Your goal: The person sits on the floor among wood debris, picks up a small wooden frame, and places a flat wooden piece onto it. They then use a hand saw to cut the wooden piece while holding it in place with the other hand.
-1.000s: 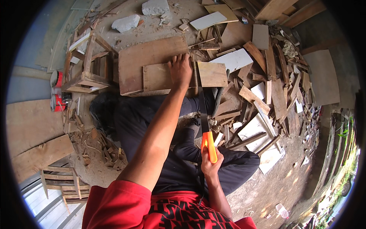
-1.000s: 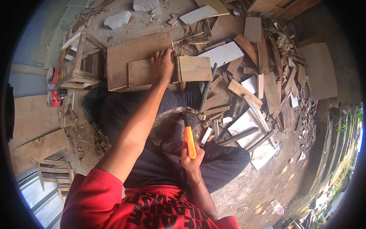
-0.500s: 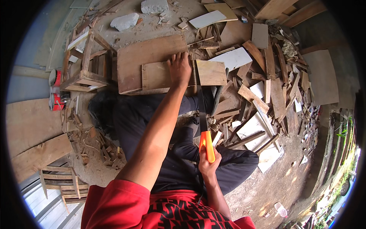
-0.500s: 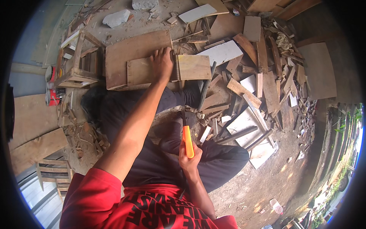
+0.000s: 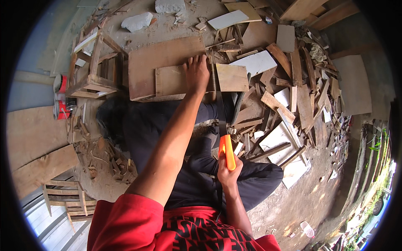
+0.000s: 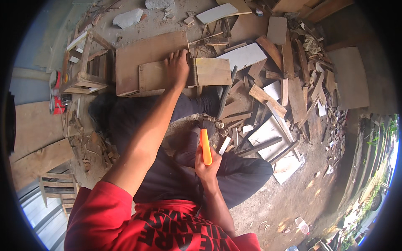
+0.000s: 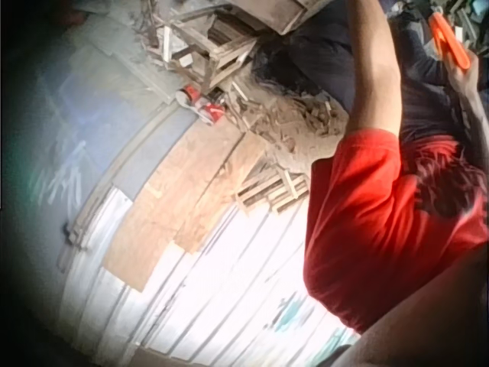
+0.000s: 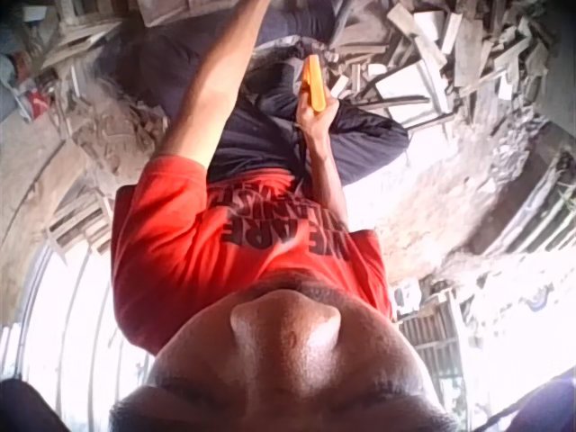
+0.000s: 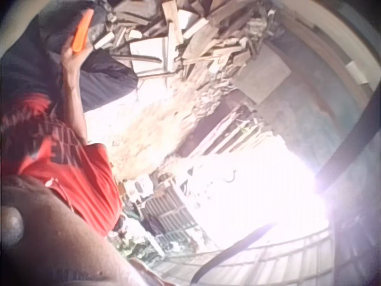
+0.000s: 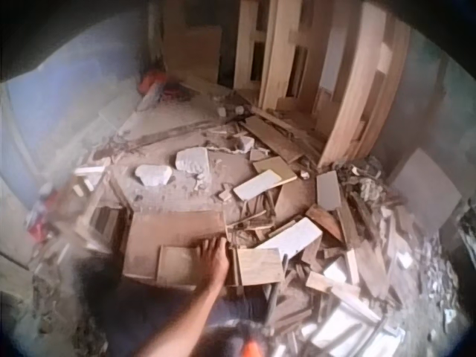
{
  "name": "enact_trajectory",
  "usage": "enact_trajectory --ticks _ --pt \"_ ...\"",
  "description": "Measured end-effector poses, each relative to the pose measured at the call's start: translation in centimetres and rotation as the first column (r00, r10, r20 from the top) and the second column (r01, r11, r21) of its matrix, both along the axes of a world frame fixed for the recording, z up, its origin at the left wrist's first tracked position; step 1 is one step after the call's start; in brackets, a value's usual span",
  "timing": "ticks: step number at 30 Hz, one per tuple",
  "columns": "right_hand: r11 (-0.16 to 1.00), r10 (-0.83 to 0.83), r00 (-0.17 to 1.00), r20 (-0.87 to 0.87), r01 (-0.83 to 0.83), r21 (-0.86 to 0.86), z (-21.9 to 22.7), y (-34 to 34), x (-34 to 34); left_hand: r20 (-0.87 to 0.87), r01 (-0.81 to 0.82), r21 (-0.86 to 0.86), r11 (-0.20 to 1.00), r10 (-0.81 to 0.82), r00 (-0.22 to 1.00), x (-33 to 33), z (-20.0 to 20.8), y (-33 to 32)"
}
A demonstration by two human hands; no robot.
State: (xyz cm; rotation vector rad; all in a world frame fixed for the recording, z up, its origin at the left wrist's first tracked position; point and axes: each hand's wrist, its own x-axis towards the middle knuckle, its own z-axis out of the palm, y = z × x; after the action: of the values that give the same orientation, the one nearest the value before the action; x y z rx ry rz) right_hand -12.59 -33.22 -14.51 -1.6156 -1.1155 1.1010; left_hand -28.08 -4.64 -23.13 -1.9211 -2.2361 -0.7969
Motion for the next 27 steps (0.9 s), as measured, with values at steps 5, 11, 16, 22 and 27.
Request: enact_trajectory --ticks 5,11,16,22,27 --pt "1.000 0.024 0.999 0.026 -0.024 0.009 -1.0 -0.3 0.8 -0.022 -0.012 0.004 1.000 0.012 1.000 -0.3 0.1 0.6" --pt "0.999 -0.003 1.000 0.005 0.003 0.041 -0.2 -0.4 0.7 -0.029 -0.015 0.057 0.998 0.017 0.999 0.0 0.0 0.1" --pt "1.000 -0.002 0.999 0.033 0.002 0.008 -0.1 -0.5 0.7 -0.044 -0.030 0.046 0.998 0.032 0.999 -0.1 -0.2 0.4" --pt "1.000 0.005 1.000 0.026 -0.006 0.026 0.2 0.9 0.4 -0.057 -0.030 0.046 0.998 0.033 0.998 -0.1 -0.3 0.5" --pt "1.000 0.009 1.000 0.029 -0.009 0.006 -0.1 0.5 0.3 -0.043 -0.015 -0.016 1.000 0.015 0.999 -0.2 -0.2 0.3"
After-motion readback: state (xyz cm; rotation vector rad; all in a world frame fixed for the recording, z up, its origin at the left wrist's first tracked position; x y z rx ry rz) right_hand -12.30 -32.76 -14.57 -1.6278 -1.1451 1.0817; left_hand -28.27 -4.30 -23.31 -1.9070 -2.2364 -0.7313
